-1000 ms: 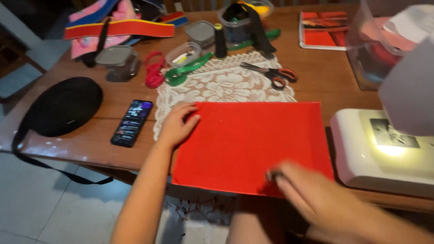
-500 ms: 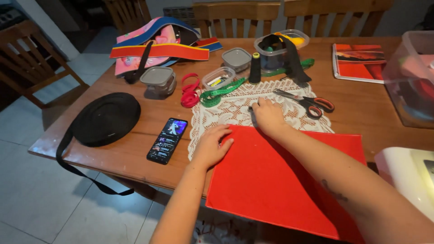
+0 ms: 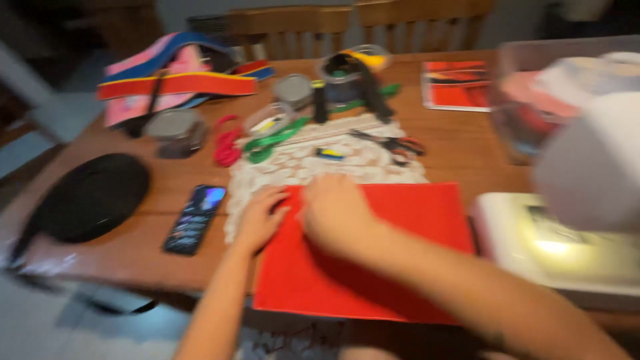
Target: The person cuts a red fabric piece with scissors, then uses a lighter to seal the edges. They fold the fabric and place it on the table next to a sewing machine.
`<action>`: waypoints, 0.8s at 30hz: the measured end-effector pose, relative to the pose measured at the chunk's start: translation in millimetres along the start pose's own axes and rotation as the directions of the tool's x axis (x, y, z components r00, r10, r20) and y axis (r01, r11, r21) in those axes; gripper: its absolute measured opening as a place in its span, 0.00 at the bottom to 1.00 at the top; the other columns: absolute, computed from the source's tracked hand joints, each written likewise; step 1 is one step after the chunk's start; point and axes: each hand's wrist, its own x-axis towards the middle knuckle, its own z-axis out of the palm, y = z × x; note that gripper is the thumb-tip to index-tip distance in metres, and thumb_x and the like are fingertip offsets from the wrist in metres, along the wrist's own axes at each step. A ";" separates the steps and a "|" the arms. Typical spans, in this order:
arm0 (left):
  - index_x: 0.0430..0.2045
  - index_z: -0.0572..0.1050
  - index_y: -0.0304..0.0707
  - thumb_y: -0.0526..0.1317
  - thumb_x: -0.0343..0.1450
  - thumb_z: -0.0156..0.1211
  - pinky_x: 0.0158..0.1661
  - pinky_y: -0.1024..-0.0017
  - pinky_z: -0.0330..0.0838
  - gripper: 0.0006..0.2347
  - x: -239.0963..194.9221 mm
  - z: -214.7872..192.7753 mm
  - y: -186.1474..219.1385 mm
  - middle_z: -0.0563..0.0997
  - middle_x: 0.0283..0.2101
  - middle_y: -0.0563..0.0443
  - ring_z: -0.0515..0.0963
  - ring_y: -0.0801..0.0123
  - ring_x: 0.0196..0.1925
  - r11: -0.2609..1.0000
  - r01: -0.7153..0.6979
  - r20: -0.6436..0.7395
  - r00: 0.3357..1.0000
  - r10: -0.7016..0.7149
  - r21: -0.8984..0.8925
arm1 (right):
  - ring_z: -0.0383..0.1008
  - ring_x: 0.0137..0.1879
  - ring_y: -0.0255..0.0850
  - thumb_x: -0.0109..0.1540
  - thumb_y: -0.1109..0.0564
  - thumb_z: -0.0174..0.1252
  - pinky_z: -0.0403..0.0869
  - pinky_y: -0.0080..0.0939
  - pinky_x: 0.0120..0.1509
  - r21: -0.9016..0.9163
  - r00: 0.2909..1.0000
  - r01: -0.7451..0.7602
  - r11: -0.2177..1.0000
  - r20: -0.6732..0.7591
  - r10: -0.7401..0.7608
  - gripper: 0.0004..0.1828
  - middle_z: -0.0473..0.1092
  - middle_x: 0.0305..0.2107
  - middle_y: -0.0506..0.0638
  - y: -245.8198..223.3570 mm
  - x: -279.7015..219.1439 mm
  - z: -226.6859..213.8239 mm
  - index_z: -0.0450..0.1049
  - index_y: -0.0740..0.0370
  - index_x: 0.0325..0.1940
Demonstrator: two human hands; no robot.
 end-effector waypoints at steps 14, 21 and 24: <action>0.49 0.78 0.42 0.41 0.65 0.60 0.62 0.45 0.59 0.17 52.6 51.1 312.1 0.78 0.59 0.43 0.71 0.46 0.66 0.864 -0.437 0.236 0.838 0.492 -0.251 | 0.80 0.34 0.36 0.58 0.55 0.63 0.76 0.35 0.46 0.437 0.888 -0.360 0.824 -0.111 0.447 0.04 0.81 0.30 0.43 112.3 -280.1 -213.0 0.81 0.57 0.32; 0.54 0.72 0.36 0.55 0.69 0.58 0.67 0.37 0.45 0.25 74.4 144.8 361.2 0.78 0.49 0.44 0.73 0.52 0.55 0.809 -0.568 0.305 0.751 0.585 -0.154 | 0.76 0.31 0.36 0.61 0.61 0.59 0.74 0.34 0.43 0.454 0.753 -0.495 0.741 -0.201 0.626 0.08 0.77 0.24 0.46 147.2 -304.9 -236.1 0.80 0.62 0.29; 0.42 0.77 0.48 0.51 0.67 0.50 0.45 0.50 0.62 0.16 99.4 136.4 339.9 0.81 0.47 0.54 0.74 0.56 0.55 0.955 -0.274 0.199 0.948 0.247 0.117 | 0.81 0.37 0.34 0.61 0.60 0.59 0.78 0.32 0.50 0.449 0.685 -0.583 0.678 -0.178 0.707 0.08 0.81 0.30 0.46 163.3 -333.8 -234.4 0.84 0.60 0.34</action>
